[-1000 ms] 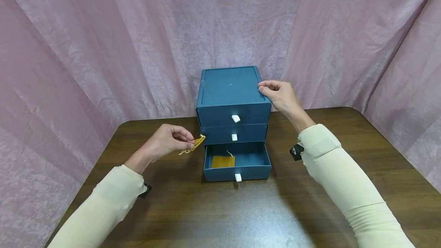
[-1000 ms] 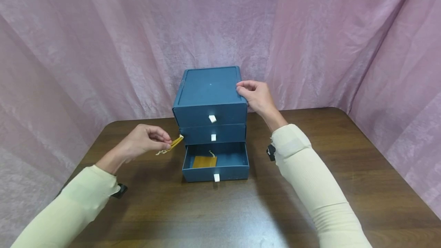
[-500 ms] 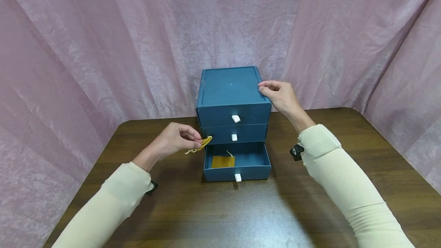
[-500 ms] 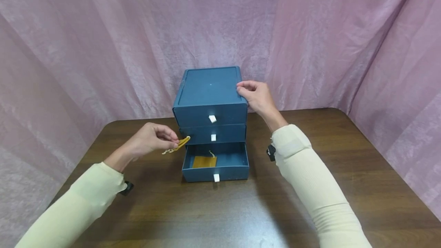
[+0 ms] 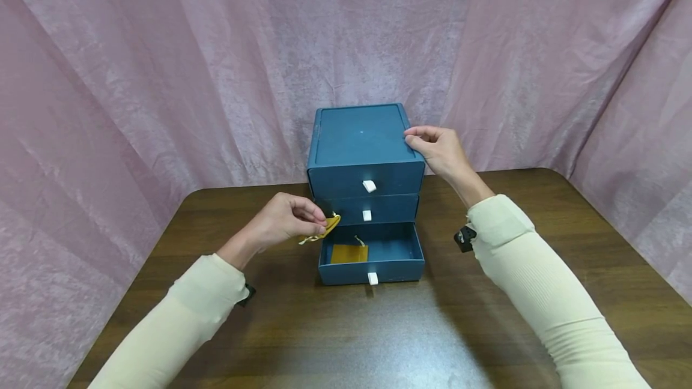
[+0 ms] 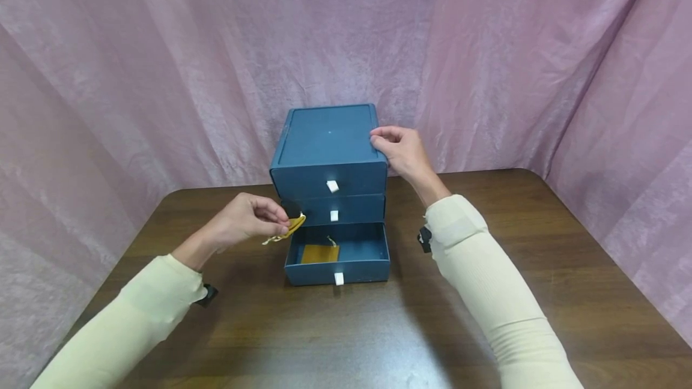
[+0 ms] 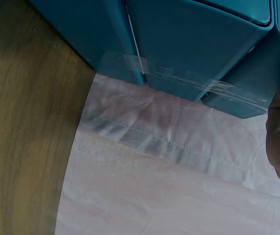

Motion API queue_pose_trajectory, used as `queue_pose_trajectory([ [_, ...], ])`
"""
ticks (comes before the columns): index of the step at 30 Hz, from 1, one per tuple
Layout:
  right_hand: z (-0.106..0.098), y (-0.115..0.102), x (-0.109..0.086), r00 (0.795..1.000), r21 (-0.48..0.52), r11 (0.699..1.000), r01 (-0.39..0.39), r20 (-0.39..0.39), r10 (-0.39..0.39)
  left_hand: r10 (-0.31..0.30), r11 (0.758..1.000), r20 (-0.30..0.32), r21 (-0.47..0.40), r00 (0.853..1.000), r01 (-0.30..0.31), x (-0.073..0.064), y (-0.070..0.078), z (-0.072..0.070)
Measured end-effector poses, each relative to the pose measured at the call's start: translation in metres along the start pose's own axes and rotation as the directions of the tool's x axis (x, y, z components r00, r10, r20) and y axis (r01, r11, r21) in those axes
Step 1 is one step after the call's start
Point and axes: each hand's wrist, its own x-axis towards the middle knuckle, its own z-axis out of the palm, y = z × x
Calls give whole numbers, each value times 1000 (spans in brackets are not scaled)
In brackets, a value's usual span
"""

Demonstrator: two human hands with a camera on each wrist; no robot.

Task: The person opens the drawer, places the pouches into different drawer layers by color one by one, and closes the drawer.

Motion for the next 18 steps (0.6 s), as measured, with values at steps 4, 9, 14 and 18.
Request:
queue_pose_trajectory([
  [4, 0, 0, 0, 1000, 1, 1000, 7, 2, -7, 1, 1000, 0, -21, 1000, -1, 2, 1, 5],
  [9, 0, 1, 0, 1000, 6, 1000, 12, -7, -11, 22, 1000, 2, -21, 1000, -21, 6, 1, 11],
  [14, 1, 2, 1, 1000, 5, 1000, 12, -11, -12, 21, 1000, 3, -19, 1000, -21, 10, 2, 18],
  [18, 1, 1, 1, 1000, 1, 1000, 5, -6, -5, 26, 999, 10, -25, 1000, -26, 13, 2, 23],
])
